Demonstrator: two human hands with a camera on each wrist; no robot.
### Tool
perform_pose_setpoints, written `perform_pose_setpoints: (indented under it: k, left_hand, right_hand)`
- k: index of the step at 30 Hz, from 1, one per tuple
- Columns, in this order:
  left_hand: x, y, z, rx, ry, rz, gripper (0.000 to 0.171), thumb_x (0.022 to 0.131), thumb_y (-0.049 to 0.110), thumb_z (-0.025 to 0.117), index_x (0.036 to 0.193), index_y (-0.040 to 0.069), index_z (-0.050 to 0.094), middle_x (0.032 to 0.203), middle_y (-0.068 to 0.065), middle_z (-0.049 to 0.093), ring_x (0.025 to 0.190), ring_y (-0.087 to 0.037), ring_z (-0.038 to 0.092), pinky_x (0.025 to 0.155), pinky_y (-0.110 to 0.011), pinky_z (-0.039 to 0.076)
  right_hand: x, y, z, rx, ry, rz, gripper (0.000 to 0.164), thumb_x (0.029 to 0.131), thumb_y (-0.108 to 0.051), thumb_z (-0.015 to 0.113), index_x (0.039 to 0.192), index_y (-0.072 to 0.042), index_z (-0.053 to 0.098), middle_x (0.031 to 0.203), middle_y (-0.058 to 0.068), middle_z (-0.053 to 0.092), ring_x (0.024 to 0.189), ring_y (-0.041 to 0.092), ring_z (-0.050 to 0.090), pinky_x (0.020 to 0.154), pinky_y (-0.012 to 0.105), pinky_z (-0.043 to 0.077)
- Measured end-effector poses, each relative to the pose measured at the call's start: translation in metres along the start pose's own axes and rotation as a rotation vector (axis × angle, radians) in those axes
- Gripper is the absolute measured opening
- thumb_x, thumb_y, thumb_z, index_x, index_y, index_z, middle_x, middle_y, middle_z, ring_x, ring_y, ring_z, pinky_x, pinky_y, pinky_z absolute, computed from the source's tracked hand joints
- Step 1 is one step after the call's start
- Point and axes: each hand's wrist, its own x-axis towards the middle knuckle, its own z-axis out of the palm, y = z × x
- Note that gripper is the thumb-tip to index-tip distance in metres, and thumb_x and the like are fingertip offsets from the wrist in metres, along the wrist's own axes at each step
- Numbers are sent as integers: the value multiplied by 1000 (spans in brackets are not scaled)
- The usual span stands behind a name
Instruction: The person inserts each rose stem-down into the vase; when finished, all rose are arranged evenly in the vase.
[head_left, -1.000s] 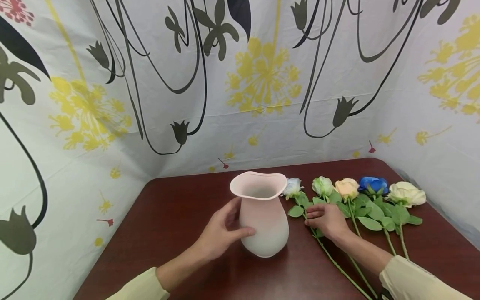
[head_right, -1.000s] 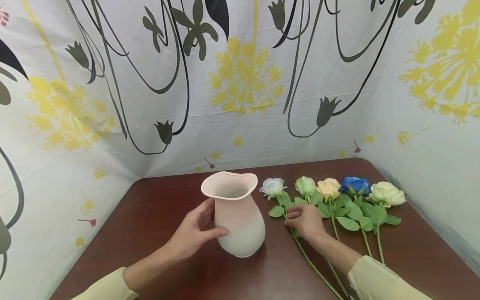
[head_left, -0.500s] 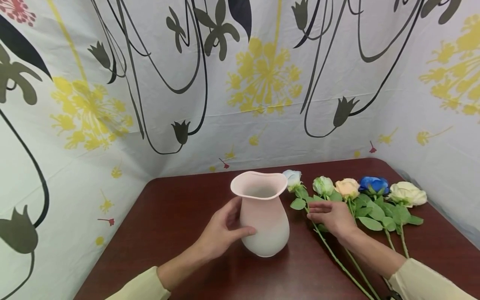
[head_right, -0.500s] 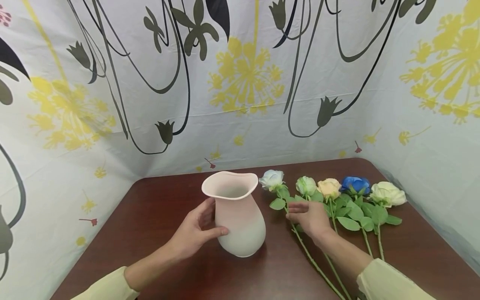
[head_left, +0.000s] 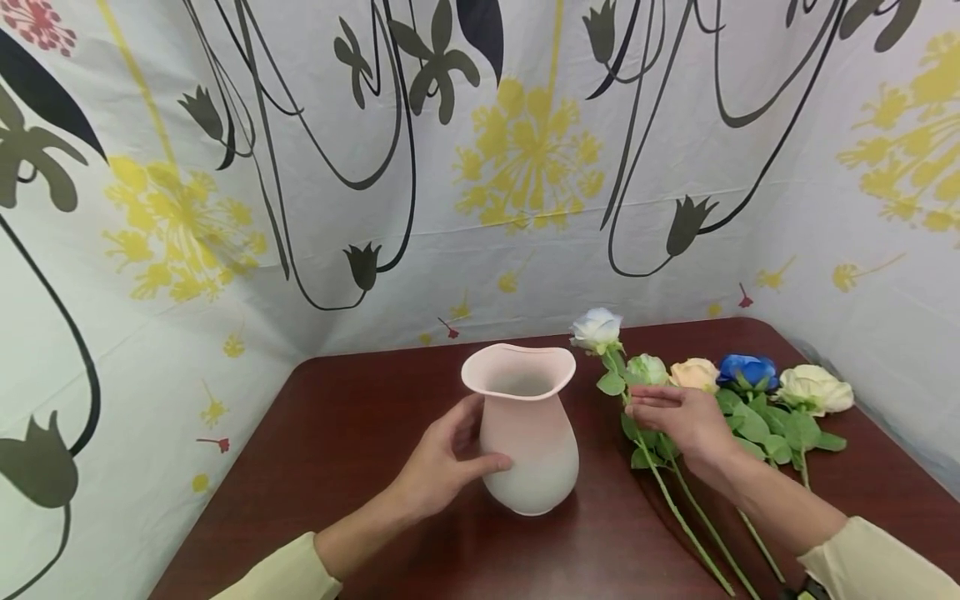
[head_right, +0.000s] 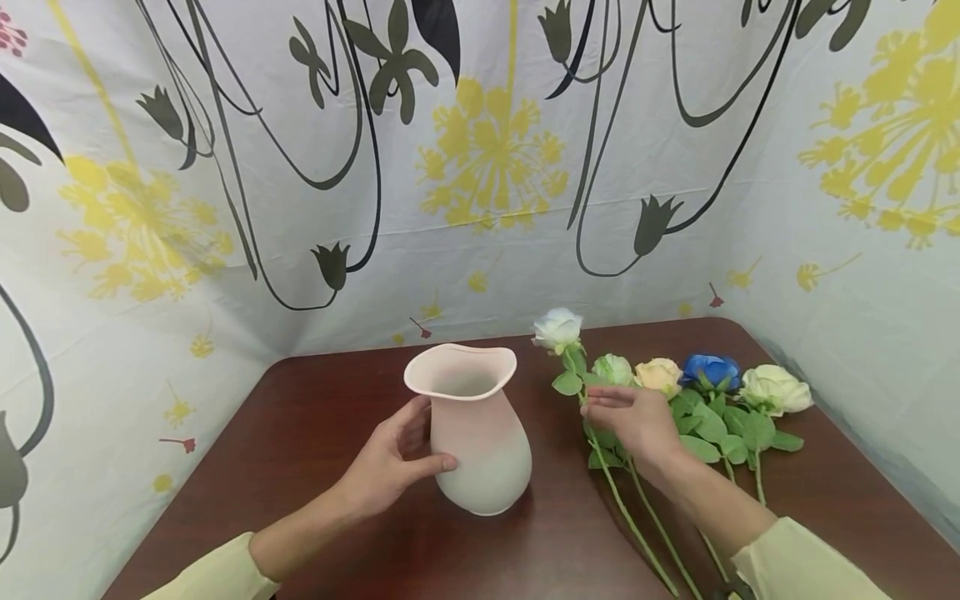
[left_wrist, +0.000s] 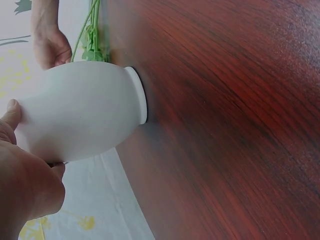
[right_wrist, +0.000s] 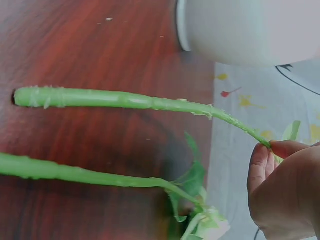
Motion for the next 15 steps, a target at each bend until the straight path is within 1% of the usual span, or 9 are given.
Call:
perform_pose_setpoints:
  k: [5, 9, 12, 15]
  left_hand:
    - [0, 0, -1, -17, -7, -8, 82, 88, 11, 90, 158, 22, 49, 149, -1, 60, 133, -20, 60, 109, -35, 50]
    - [0, 0, -2, -20, -10, -13, 81, 88, 11, 89, 157, 22, 49, 149, -2, 60, 132, -21, 61, 109, -36, 51]
    - [0, 0, -2, -18, -9, -15, 81, 88, 11, 89, 157, 22, 49, 149, -2, 61, 132, -21, 61, 109, -36, 51]
    - [0, -1, -2, -20, -10, -13, 81, 88, 11, 89, 157, 22, 49, 149, -2, 61, 132, -21, 61, 109, -36, 51]
  right_hand:
    - [1, -12, -4, 84, -17, -24, 53, 104, -8, 69, 145, 18, 50, 100, -4, 79, 91, 3, 75, 81, 26, 61]
    - [1, -24, -8, 148, -8, -50, 55, 104, -9, 69, 147, 18, 47, 99, -10, 78, 91, 3, 75, 82, 23, 60]
    - [0, -34, -12, 192, -1, -52, 53, 103, -14, 73, 146, 12, 53, 103, -13, 77, 94, 4, 75, 84, 22, 60]
    - [-3, -44, -17, 274, -5, -44, 37, 101, -16, 76, 134, -1, 67, 105, -12, 76, 96, 6, 75, 87, 21, 59]
